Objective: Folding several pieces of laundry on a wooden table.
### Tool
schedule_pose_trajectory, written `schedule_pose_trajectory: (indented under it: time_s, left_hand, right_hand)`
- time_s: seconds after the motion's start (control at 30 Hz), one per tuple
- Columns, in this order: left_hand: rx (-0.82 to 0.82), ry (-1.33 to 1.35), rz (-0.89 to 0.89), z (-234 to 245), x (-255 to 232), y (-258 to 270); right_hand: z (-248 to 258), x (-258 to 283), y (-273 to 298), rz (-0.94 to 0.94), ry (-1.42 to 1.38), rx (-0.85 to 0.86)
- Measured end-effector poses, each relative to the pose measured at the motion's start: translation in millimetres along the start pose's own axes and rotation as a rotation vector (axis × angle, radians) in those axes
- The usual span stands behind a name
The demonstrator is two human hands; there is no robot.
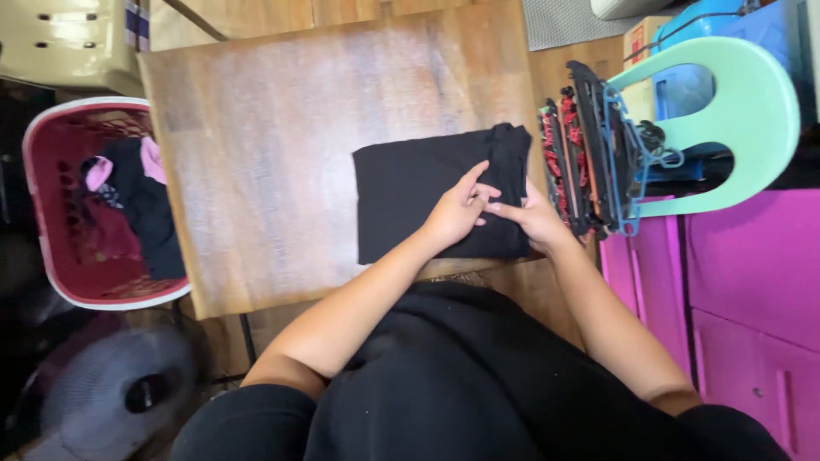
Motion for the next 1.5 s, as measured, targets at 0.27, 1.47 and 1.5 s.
schedule_pose_trajectory:
  time_s: [0.27,1.47,1.5]
  left_hand:
    - [-0.081,-1.387,-0.173,18,-14,19]
    - [-0.532,-1.466,-0.021,89,53,55]
    - [-0.493,-1.468,-0.046,87,54,59]
  right_hand:
    - [71,-43,-48,-0.019,-0.007,-0.029]
    - [-32,17,-39,0.623,1.396,-0.38]
    - [-41,6,-31,0.62,1.474,-0.292]
Point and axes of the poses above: each hand's wrist, its own y-axis away from the middle knuckle, its own z-axis out of the back of the hand, x = y × z, the point moved 1 cm from there along -y, towards the middle knuckle, and after that the axes turned 6 degrees about -z, right-handed, at the moved point
